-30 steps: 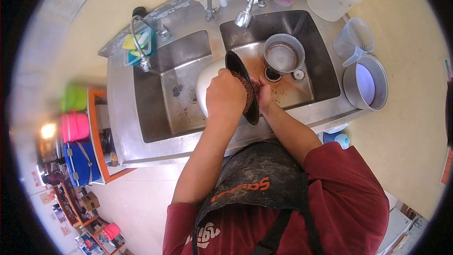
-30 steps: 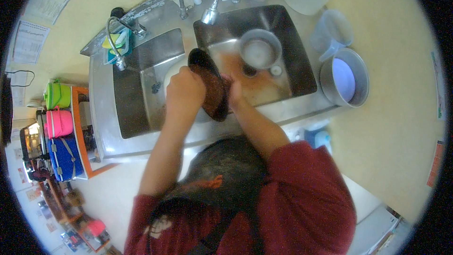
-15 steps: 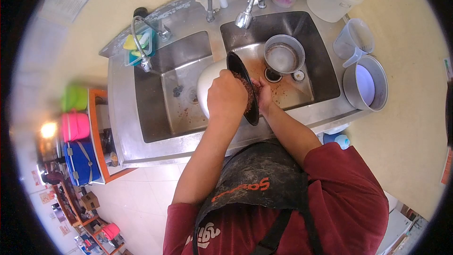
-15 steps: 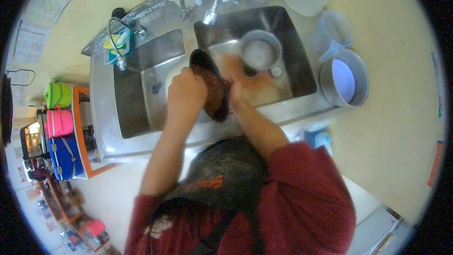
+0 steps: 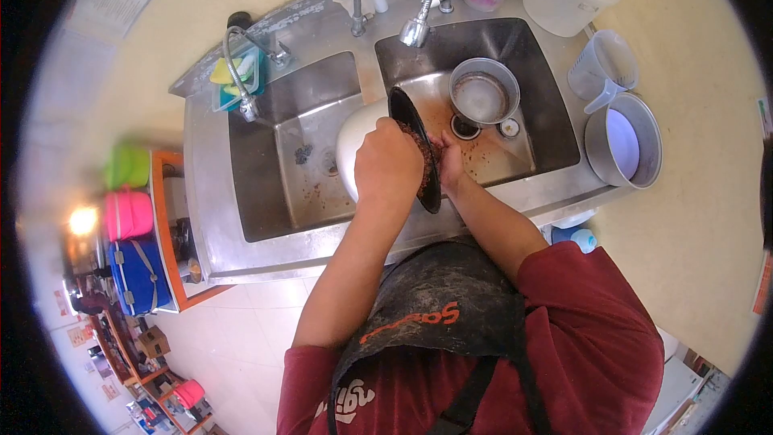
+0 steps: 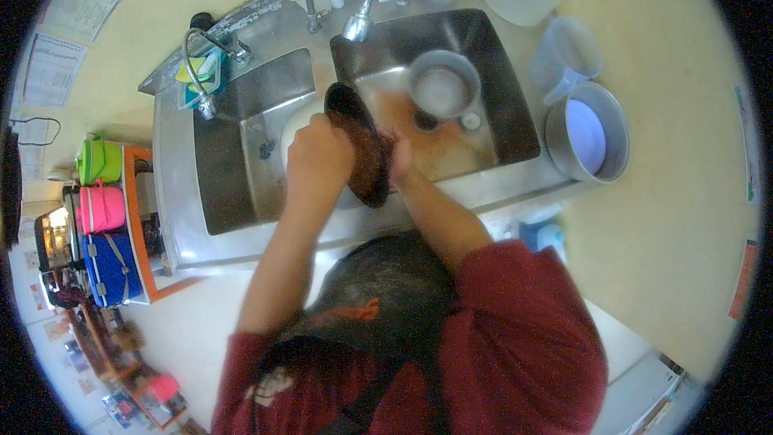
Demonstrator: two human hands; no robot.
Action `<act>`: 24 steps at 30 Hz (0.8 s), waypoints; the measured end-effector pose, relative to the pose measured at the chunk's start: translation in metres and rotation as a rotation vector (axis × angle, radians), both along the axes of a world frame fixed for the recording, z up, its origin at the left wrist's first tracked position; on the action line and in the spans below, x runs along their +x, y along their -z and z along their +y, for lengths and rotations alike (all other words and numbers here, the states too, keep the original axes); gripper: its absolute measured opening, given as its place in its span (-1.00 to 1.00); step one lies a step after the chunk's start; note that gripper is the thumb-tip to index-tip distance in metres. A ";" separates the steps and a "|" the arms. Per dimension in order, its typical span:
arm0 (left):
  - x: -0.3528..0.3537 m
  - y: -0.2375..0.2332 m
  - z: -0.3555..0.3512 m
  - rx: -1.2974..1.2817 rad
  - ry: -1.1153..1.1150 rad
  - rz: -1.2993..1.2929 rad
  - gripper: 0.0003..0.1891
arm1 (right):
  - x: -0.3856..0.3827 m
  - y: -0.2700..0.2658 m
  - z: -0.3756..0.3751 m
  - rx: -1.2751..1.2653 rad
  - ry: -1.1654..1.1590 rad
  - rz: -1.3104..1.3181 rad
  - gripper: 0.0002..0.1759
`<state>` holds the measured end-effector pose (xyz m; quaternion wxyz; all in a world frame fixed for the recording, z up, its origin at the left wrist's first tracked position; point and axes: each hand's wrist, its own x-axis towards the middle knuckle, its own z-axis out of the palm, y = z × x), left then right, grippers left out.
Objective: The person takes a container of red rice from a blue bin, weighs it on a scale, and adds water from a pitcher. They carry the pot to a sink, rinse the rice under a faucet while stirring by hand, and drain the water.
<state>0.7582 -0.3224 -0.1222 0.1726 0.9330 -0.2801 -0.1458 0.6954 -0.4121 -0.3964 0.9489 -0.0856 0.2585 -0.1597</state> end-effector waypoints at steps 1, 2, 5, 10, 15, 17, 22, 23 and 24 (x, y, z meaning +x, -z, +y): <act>0.000 0.000 0.000 -0.004 0.000 -0.001 -0.74 | 0.001 0.004 0.000 -0.007 0.003 0.009 -0.35; -0.001 0.000 0.000 -0.002 0.001 -0.004 -0.74 | 0.002 0.008 0.000 -0.015 0.007 0.017 -0.35; -0.002 -0.001 -0.001 0.002 0.007 -0.010 -0.74 | 0.001 0.003 0.000 -0.015 -0.004 0.042 -0.36; -0.004 -0.003 -0.002 0.011 0.008 -0.009 -0.75 | 0.001 0.007 0.001 -0.016 0.011 0.072 -0.38; -0.004 -0.003 -0.003 0.013 0.011 -0.004 -0.74 | -0.001 -0.027 0.004 -0.013 -0.012 0.103 -0.33; -0.004 -0.002 -0.003 0.011 0.013 -0.003 -0.74 | -0.001 -0.025 0.004 -0.007 -0.015 0.065 -0.35; -0.004 -0.002 -0.003 0.026 0.004 0.003 -0.74 | 0.001 0.023 -0.001 -0.022 -0.005 0.075 -0.37; -0.004 -0.002 -0.002 0.024 0.005 0.002 -0.74 | 0.002 0.030 -0.001 -0.013 -0.010 0.055 -0.37; -0.004 -0.002 -0.001 0.023 0.006 0.001 -0.74 | 0.002 0.027 -0.001 -0.004 -0.016 0.034 -0.37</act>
